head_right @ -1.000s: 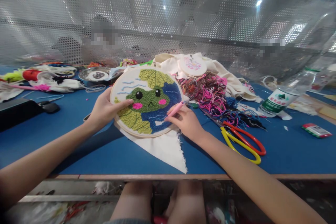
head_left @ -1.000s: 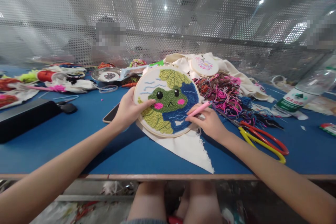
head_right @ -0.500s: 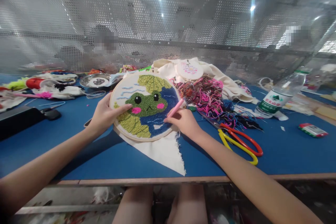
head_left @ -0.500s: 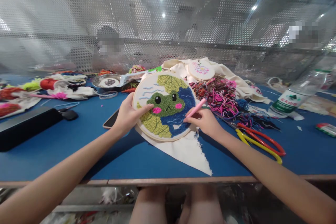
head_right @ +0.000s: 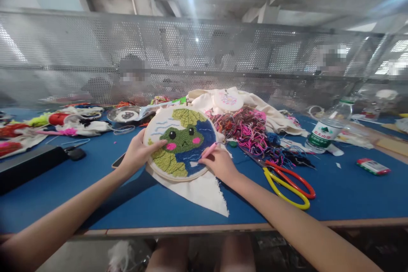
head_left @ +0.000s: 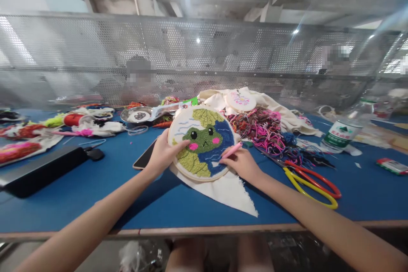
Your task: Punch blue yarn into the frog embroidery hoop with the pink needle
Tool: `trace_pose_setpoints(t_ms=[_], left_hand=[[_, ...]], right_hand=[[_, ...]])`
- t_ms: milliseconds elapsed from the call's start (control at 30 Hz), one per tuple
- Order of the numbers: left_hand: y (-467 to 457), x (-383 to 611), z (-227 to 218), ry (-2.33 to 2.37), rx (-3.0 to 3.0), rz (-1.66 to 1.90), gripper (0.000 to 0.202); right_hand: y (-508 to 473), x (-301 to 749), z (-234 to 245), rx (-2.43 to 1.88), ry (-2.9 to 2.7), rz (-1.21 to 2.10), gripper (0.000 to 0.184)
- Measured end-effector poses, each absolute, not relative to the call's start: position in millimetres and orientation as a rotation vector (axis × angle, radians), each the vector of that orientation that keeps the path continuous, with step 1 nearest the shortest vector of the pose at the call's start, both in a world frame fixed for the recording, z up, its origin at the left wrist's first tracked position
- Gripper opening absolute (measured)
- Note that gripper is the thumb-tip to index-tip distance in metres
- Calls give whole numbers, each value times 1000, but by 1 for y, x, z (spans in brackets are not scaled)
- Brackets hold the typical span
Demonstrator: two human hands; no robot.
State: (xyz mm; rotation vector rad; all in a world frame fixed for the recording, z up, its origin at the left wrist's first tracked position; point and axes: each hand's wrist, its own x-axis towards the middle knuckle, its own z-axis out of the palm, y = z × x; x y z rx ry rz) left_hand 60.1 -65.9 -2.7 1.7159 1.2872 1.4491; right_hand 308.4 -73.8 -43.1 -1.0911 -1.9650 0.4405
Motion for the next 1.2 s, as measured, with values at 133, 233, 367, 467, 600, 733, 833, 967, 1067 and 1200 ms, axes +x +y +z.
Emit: trace_pose_setpoints(t_ms=[133,233,367,467,600,733,833,967,1067,1200], left_hand=[[-67,61,-2,1269,1726,1457,56],[-61,57,-7,1355,1735,1431,56],[-51,53,-13,1402,1719,1382,55],[-51,53,-14,1355,1734,1411,56],[-59,55,-10,1237,1840,1513,58],[-61,55,-8,1288,1932,1563,57],[-56,53,-11,1400,1890,1505,56],[-49,52,-16,1393,1791,1459,56],[-46,52,-18,1384,1777,1455,55],[-44,50,-20,1408,1780,1451,56]], right_hand=[[-79,307,-42,-1099,-1995,371,14],[-81,311,-43,-1093,-1997,431,17],[-77,319,-43,-1015,-1924,652,19],[-73,322,-41,-985,-1926,595,17],[-76,324,-40,-874,-2125,344,15],[-82,322,-41,-916,-2129,96,13],[-85,320,-40,-1007,-2068,49,15],[-85,320,-41,-1002,-2030,68,15],[-84,322,-44,-1004,-2002,97,15],[-84,323,-46,-1015,-1981,166,13]])
